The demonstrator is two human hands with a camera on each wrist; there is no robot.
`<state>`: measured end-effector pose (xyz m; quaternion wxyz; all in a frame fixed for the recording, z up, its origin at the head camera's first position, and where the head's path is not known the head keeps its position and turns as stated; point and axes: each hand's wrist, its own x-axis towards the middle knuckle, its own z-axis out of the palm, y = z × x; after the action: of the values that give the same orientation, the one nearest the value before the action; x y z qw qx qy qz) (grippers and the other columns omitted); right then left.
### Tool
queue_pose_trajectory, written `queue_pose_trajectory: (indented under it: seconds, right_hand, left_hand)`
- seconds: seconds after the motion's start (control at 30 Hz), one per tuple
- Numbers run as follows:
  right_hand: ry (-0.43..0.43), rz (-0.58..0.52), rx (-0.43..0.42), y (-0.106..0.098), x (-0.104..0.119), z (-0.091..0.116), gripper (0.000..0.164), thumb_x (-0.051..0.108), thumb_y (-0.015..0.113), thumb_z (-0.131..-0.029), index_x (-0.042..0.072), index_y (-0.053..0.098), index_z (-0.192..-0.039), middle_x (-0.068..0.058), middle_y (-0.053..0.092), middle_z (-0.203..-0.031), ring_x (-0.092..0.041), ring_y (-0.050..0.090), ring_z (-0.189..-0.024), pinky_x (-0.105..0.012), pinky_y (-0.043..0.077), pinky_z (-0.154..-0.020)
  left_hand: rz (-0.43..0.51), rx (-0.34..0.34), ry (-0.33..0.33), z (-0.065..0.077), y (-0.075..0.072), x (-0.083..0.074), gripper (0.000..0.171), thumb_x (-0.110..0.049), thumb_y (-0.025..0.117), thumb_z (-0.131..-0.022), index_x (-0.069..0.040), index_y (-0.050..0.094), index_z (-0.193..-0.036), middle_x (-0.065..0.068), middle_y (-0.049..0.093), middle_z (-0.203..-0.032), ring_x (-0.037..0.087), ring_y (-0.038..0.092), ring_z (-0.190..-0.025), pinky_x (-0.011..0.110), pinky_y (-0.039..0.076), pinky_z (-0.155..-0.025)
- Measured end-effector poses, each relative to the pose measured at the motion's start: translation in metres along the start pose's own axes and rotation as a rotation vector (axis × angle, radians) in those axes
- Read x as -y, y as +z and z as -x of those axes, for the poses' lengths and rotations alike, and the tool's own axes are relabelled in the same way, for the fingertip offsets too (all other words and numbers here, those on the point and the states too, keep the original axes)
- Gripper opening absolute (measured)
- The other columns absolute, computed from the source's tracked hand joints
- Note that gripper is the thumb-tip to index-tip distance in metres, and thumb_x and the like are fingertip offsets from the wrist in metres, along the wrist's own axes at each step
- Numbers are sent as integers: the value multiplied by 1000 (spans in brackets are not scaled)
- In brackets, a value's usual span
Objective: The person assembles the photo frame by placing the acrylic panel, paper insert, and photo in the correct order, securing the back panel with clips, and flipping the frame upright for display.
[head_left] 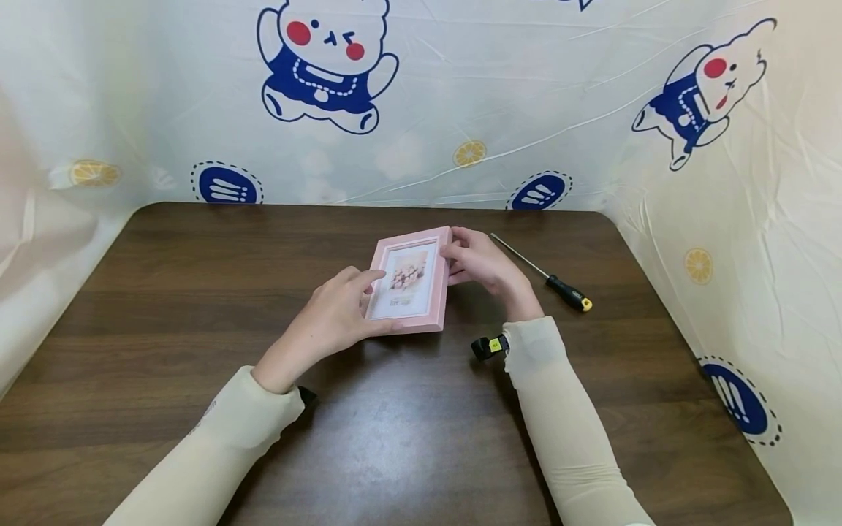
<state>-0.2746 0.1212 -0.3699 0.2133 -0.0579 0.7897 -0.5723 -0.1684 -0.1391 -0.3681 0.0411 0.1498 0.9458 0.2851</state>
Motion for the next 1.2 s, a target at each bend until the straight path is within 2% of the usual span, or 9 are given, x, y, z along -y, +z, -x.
queue_pose_trajectory:
  seconds: [0.23, 0.47, 0.67, 0.87, 1.2]
  right_hand:
    - [14, 43, -23, -4, -4, -2, 70, 19, 57, -109, 8, 22, -169, -20, 57, -135, -30, 69, -98, -39, 64, -84]
    - [18, 57, -44, -4, -5, -1, 68, 18, 59, -108, 12, 26, -167, -20, 57, -136, -34, 71, -100, -41, 64, -84]
    - [39, 61, -40, -5, -7, -3, 69, 15, 59, -107, 11, 26, -167, -21, 57, -140, -32, 71, -101, -43, 63, -87]
    - [46, 76, -38, -4, -11, -5, 70, 12, 59, -106, 9, 25, -168, -23, 58, -138, -31, 69, -102, -44, 63, -88]
    - [42, 109, -38, -5, -17, -9, 69, 11, 59, -107, 8, 26, -168, -23, 58, -140, -33, 69, -109, -43, 63, -88]
  left_hand:
    - [7, 65, -41, -1, 1, 7, 91, -47, 89, -84, -9, 48, -157, 20, 61, -131, 36, 60, -110, 54, 50, -96]
    - [-2, 78, -24, -2, 2, 12, 88, -39, 89, -85, -6, 48, -156, 24, 64, -135, 42, 59, -121, 58, 48, -101]
    - [-7, 94, -28, -5, 4, 16, 85, -32, 89, -86, -2, 48, -154, 25, 65, -137, 40, 62, -121, 56, 49, -102]
    - [-5, 124, -76, -9, 7, 18, 85, -28, 89, -87, 1, 47, -155, 24, 64, -140, 38, 59, -129, 55, 46, -109]
    - [1, 147, -105, -11, 9, 20, 84, -26, 88, -89, 5, 46, -155, 22, 64, -134, 37, 57, -127, 54, 46, -110]
